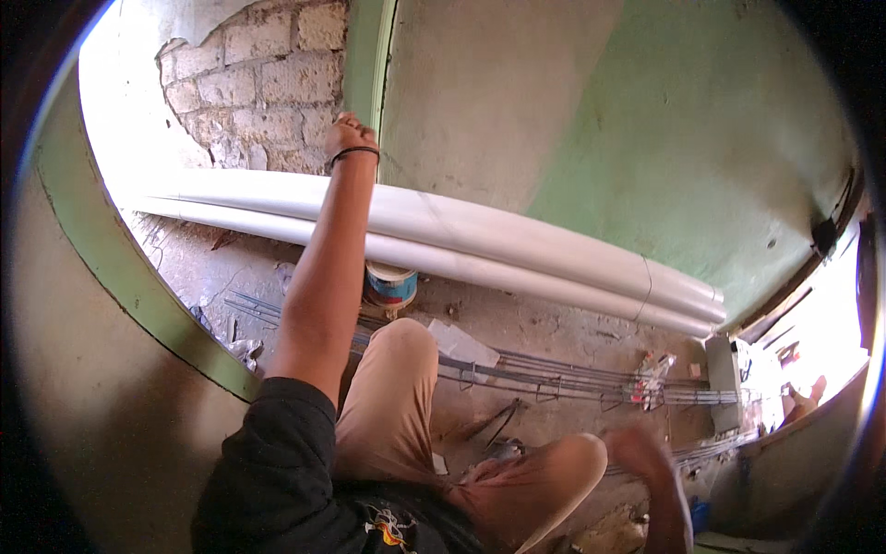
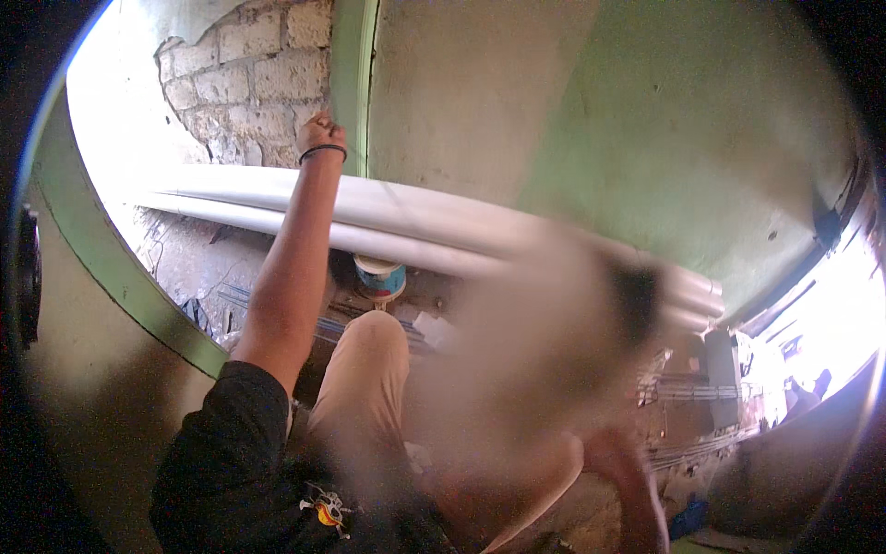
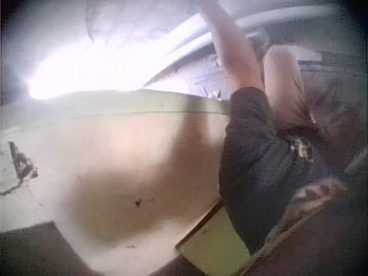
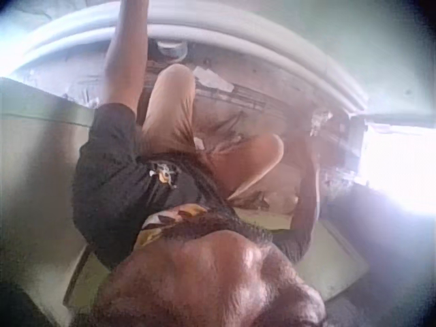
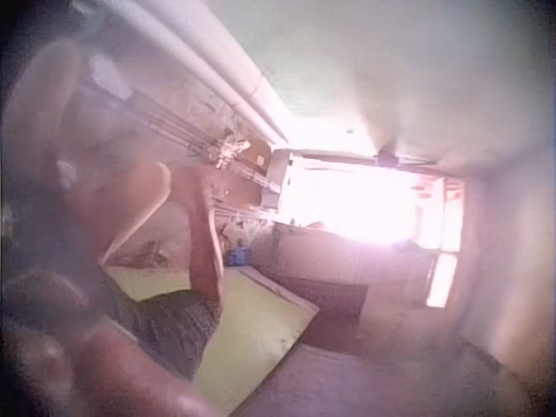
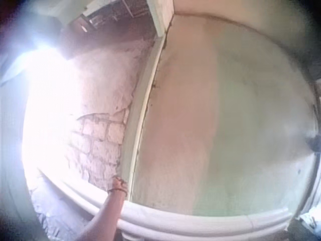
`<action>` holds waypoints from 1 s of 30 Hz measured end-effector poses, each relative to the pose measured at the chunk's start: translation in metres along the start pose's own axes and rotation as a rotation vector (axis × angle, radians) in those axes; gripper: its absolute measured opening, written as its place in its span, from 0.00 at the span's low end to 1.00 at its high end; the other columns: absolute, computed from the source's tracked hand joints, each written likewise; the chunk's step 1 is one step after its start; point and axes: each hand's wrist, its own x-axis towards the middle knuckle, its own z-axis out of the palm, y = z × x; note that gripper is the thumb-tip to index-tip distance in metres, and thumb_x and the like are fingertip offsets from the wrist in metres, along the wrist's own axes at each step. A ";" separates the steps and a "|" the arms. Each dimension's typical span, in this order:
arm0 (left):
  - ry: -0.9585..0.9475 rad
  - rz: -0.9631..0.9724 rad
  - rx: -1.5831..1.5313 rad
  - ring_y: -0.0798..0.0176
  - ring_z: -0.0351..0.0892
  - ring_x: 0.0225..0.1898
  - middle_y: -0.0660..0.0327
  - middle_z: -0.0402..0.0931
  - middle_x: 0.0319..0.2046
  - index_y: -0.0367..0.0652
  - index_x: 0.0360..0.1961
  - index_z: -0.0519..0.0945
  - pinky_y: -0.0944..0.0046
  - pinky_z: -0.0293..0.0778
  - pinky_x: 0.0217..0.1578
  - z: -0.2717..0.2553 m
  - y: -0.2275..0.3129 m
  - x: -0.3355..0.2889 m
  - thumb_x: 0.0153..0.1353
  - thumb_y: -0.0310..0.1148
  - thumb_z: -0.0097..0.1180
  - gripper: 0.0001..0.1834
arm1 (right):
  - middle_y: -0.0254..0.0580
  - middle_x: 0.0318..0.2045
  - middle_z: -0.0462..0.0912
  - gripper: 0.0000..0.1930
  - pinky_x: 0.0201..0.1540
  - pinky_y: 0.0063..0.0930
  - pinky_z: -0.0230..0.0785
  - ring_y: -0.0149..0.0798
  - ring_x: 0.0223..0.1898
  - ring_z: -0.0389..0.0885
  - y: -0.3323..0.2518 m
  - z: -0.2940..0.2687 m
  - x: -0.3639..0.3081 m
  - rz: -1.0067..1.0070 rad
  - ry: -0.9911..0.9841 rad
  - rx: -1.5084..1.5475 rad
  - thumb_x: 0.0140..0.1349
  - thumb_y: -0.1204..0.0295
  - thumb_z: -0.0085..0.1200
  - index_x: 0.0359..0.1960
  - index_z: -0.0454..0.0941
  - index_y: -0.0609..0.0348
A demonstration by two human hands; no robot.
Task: The person secures metal rods together to form a rebar-like cage by hand and using pliers to twist thin wire ties around the intersections of the long rods and the square support rods.
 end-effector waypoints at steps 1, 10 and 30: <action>-0.060 -0.012 -0.039 0.71 0.47 0.11 0.73 0.55 0.12 0.49 0.19 0.66 0.69 0.46 0.12 -0.007 0.015 0.013 0.63 0.31 0.44 0.14 | 0.46 0.33 0.77 0.11 0.38 0.34 0.68 0.41 0.34 0.75 -0.004 -0.014 -0.010 -0.009 0.024 0.170 0.64 0.71 0.43 0.40 0.75 0.64; -0.409 -0.387 0.005 0.67 0.57 0.13 0.63 0.67 0.22 0.41 0.48 0.73 0.68 0.54 0.10 -0.117 0.018 0.050 0.62 0.30 0.44 0.14 | 0.39 0.31 0.76 0.13 0.33 0.28 0.68 0.32 0.29 0.72 -0.030 -0.107 -0.009 -0.245 0.616 1.210 0.64 0.65 0.46 0.40 0.73 0.63; -0.387 -0.345 -0.226 0.70 0.49 0.16 0.69 0.48 0.16 0.38 0.36 0.70 0.65 0.50 0.17 -0.105 0.061 0.085 0.70 0.27 0.38 0.08 | 0.45 0.27 0.79 0.05 0.27 0.38 0.71 0.42 0.28 0.80 -0.069 -0.054 -0.002 -0.413 0.022 -0.015 0.50 0.75 0.52 0.29 0.76 0.62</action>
